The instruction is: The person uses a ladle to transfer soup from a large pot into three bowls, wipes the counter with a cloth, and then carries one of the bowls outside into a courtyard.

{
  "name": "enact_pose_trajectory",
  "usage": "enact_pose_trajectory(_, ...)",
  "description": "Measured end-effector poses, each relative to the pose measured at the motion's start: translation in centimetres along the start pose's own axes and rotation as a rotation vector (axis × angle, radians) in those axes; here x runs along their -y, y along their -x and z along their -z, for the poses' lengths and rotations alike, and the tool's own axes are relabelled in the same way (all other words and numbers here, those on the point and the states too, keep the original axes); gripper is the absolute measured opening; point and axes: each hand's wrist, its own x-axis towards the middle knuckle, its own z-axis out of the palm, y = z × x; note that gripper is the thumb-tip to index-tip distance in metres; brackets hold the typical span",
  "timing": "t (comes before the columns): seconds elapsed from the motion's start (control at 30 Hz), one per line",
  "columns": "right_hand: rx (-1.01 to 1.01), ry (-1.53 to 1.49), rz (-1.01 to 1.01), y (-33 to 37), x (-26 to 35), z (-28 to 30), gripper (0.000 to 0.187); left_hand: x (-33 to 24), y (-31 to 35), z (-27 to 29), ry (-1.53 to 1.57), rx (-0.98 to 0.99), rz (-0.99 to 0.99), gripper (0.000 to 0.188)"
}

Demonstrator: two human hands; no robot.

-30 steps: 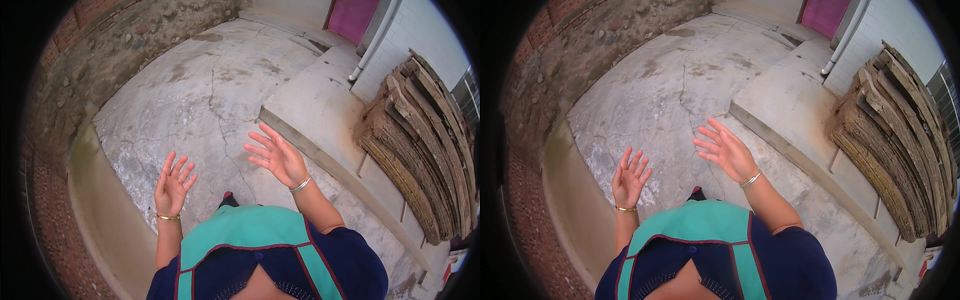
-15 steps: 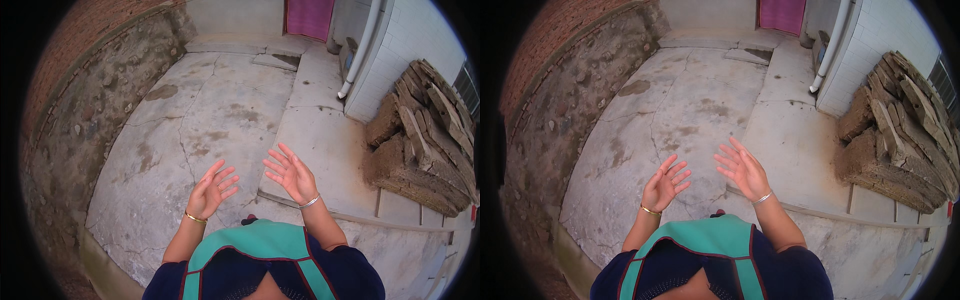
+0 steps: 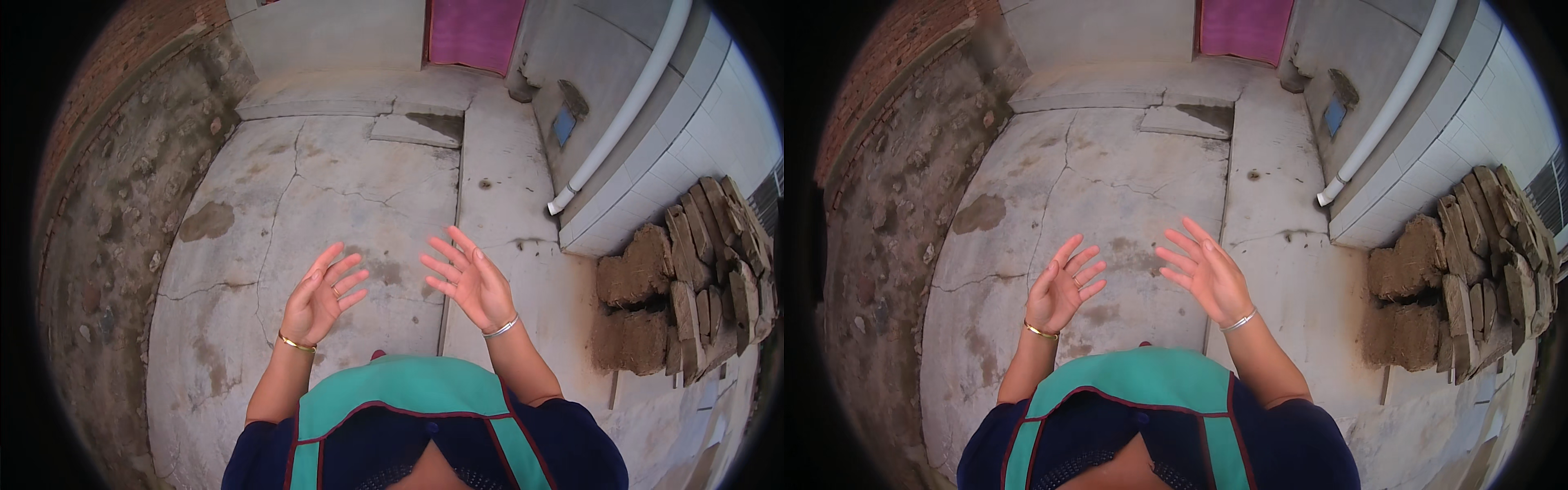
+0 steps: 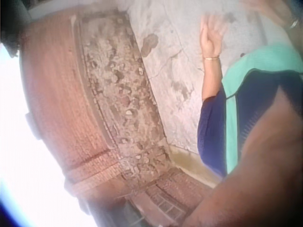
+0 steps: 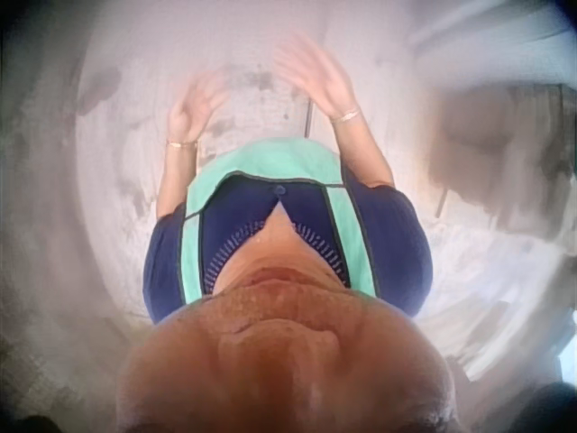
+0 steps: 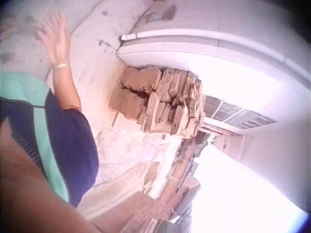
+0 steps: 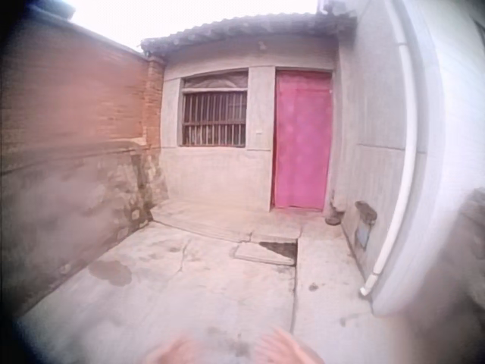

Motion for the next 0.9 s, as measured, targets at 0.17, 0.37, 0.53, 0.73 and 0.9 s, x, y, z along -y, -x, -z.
enact_pose_trajectory(0.17, -0.142, 0.031, 0.153, -15.5, 6.2, 5.5, 0.054, -4.3, -23.5, 4.1, 0.003, 0.179, 0.147, 0.058)
enact_pose_trajectory(0.37, -0.187, 0.130, 0.226, -39.2, 15.6, 14.9, 0.054, -6.9, -48.9, 8.9, 0.059, 0.189, 0.210, 0.059)
enact_pose_trajectory(0.53, -0.072, 0.131, 0.119, -60.4, 22.1, 18.4, 0.053, -13.3, -66.9, 13.2, 0.036, 0.115, 0.091, 0.058)
enact_pose_trajectory(0.73, -0.044, 0.121, 0.100, -84.0, 28.4, 27.1, 0.054, -15.7, -91.9, 20.5, 0.015, 0.096, 0.055, 0.058)
enact_pose_trajectory(0.9, -0.124, 0.126, 0.136, -101.2, 36.6, 33.6, 0.054, -18.9, -115.1, 22.3, 0.060, 0.191, 0.173, 0.056)
